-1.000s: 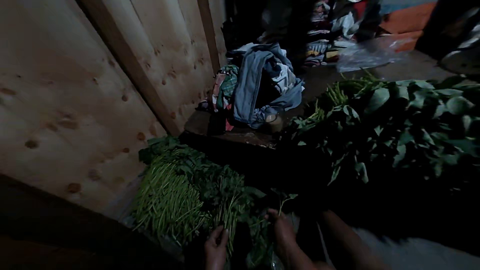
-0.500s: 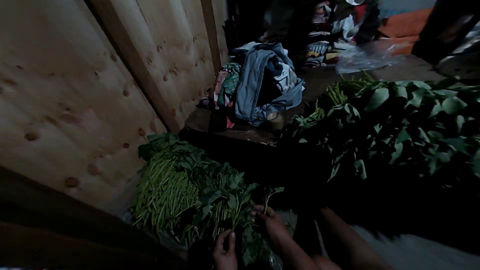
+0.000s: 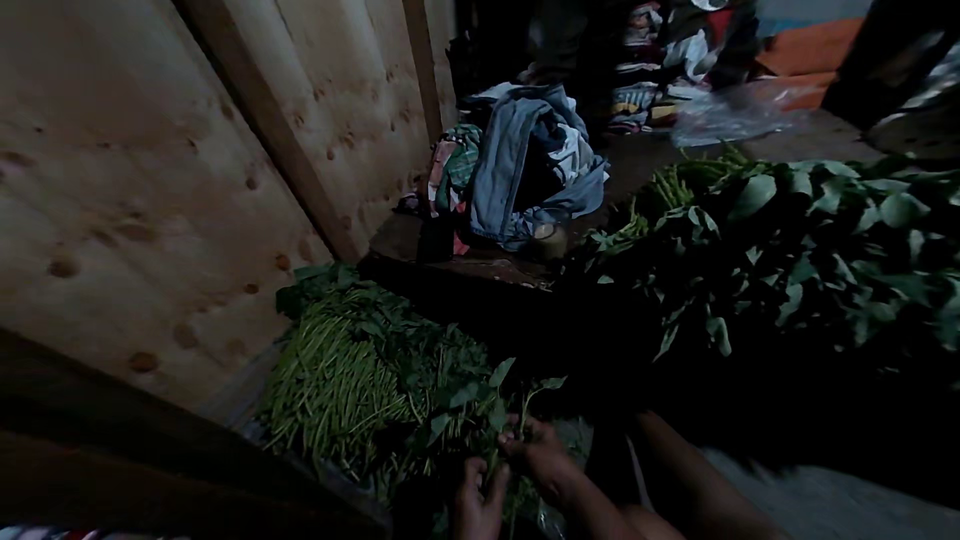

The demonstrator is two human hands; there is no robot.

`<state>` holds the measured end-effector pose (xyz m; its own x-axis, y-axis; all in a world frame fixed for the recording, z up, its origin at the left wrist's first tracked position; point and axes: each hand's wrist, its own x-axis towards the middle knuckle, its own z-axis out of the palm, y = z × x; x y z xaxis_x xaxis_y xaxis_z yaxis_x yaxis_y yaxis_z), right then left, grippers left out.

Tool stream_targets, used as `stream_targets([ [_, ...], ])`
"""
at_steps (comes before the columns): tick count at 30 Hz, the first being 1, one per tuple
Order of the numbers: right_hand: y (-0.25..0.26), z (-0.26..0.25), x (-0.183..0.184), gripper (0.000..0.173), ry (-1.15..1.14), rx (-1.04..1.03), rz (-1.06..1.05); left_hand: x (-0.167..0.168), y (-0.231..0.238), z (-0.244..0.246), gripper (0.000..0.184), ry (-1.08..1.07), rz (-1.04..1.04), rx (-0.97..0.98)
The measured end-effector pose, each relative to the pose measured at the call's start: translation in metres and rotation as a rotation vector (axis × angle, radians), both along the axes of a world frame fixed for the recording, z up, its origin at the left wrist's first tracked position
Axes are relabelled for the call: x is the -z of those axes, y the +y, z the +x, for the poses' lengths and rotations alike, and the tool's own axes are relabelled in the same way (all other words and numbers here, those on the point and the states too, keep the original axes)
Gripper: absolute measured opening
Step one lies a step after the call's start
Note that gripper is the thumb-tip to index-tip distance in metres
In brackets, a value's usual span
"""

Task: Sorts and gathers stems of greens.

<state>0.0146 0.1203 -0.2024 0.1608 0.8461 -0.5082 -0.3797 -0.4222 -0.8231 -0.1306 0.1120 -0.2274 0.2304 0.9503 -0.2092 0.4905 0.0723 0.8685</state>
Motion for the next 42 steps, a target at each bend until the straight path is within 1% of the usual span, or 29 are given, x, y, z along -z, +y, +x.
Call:
stream_targets([
  [3,-0.001,0.0,0.0,0.035,-0.01,-0.029,0.009,0.0,0.0,0.005,0.034,-0.029,-0.024,-0.02],
  [6,0.0,-0.001,0.001,0.033,-0.011,0.004,-0.011,-0.002,-0.005,0.009,0.039,-0.16,-0.108,-0.092],
  [8,0.0,-0.002,0.0,0.033,-0.003,0.04,-0.033,0.001,-0.008,0.007,0.039,-0.283,-0.153,-0.111],
  [10,0.002,0.0,-0.001,0.033,0.001,0.097,-0.052,0.007,-0.012,0.003,0.04,-0.415,-0.168,-0.083],
  [12,0.003,0.003,-0.002,0.034,-0.014,0.092,-0.07,0.01,-0.016,-0.004,0.042,-0.449,-0.173,0.009],
  [13,0.003,0.004,-0.002,0.035,-0.025,0.069,-0.081,0.013,-0.017,-0.008,0.041,-0.431,-0.16,0.052],
  [14,0.003,0.003,-0.001,0.035,-0.041,0.051,-0.094,0.016,-0.017,-0.011,0.038,-0.383,-0.13,0.084],
  [15,0.003,0.002,0.001,0.035,-0.063,0.043,-0.109,0.018,-0.017,-0.014,0.034,-0.287,-0.071,0.111],
  [17,0.002,0.0,0.01,0.034,-0.142,0.092,-0.147,0.011,-0.015,-0.016,0.032,0.07,0.077,0.165],
  [18,0.003,0.002,0.015,0.033,-0.199,0.155,-0.168,0.007,-0.013,-0.018,0.035,0.269,0.094,0.236],
  [19,0.004,0.006,0.018,0.033,-0.256,0.219,-0.186,0.006,-0.009,-0.021,0.039,0.438,0.022,0.338],
  [21,0.007,0.017,0.014,0.031,-0.344,0.299,-0.221,0.01,0.007,-0.026,0.046,0.705,-0.264,0.566],
  [22,0.008,0.021,0.013,0.03,-0.363,0.316,-0.244,0.015,0.018,-0.029,0.049,0.793,-0.386,0.645],
  [23,0.009,0.024,0.013,0.029,-0.358,0.324,-0.272,0.023,0.03,-0.034,0.051,0.84,-0.454,0.679],
  [24,0.01,0.026,0.015,0.029,-0.333,0.339,-0.293,0.032,0.043,-0.039,0.054,0.858,-0.478,0.665],
  [25,0.012,0.025,0.018,0.029,-0.29,0.361,-0.309,0.04,0.058,-0.041,0.056,0.857,-0.47,0.604],
  [27,0.013,0.019,0.023,0.031,-0.171,0.419,-0.324,0.052,0.088,-0.041,0.05,0.863,-0.354,0.427],
  [29,0.016,0.016,0.024,0.034,-0.069,0.463,-0.307,0.061,0.118,-0.033,0.042,0.886,-0.194,0.275],
  [31,0.02,0.014,0.022,0.033,-0.078,0.509,-0.256,0.068,0.141,-0.024,0.04,0.893,-0.108,0.185],
  [32,0.02,0.013,0.022,0.036,-0.105,0.524,-0.22,0.071,0.149,-0.02,0.041,0.899,-0.096,0.157],
  [34,0.019,0.015,0.023,0.047,-0.144,0.554,-0.158,0.081,0.158,-0.015,0.041,0.941,-0.097,0.13],
  [35,0.019,0.017,0.022,0.049,-0.162,0.565,-0.143,0.086,0.161,-0.013,0.042,0.967,-0.1,0.13],
  [37,0.02,0.02,0.021,0.048,-0.181,0.578,-0.131,0.096,0.165,-0.01,0.043,1.003,-0.113,0.13],
  [39,0.022,0.021,0.016,0.043,-0.202,0.554,-0.17,0.1,0.168,-0.011,0.042,0.997,-0.125,0.086],
  [42,0.022,0.02,0.016,0.042,-0.252,0.514,-0.26,0.093,0.165,-0.019,0.04,0.856,-0.113,-0.027],
])
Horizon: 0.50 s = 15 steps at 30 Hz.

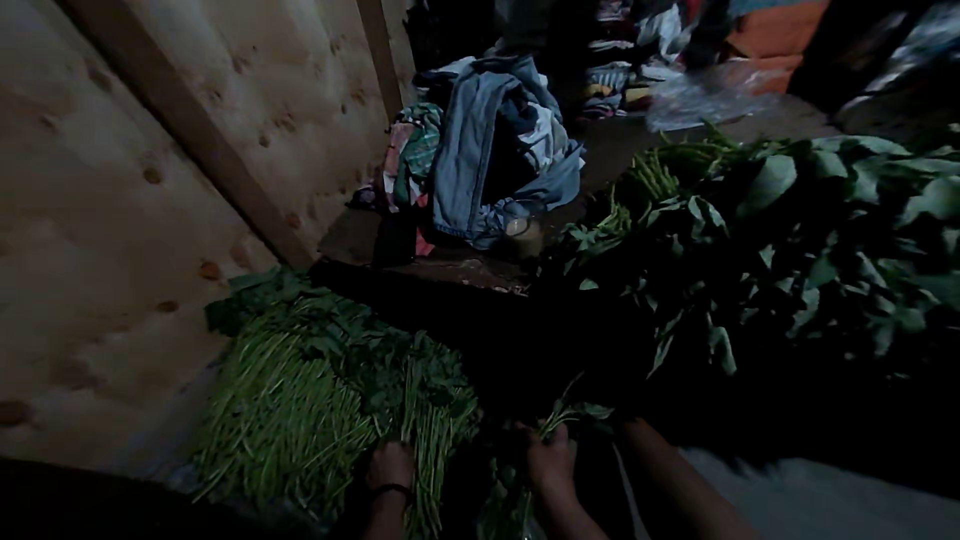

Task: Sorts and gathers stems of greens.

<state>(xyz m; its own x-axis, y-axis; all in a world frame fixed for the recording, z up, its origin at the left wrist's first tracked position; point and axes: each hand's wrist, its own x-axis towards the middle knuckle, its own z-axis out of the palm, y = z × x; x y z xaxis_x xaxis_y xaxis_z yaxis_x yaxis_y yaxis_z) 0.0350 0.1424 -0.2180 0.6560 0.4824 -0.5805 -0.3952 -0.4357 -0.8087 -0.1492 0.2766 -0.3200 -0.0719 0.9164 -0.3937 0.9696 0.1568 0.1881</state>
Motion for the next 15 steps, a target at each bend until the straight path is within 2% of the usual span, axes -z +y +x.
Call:
stream_targets([
  [3,0.0,-0.004,0.006,0.039,0.036,-0.005,0.066,-0.017,-0.018,-0.016,0.039,-0.234,0.134,-0.055],
  [8,-0.006,-0.012,-0.005,0.039,0.168,-0.013,0.257,-0.059,-0.09,-0.032,0.037,-0.562,0.266,-0.06],
  [10,-0.009,-0.014,-0.009,0.041,0.242,-0.017,0.284,-0.07,-0.116,-0.034,0.035,-0.748,0.258,-0.079],
  [15,-0.015,-0.016,-0.016,0.031,0.343,-0.008,0.304,-0.085,-0.158,-0.033,0.026,-1.122,0.078,-0.14],
])
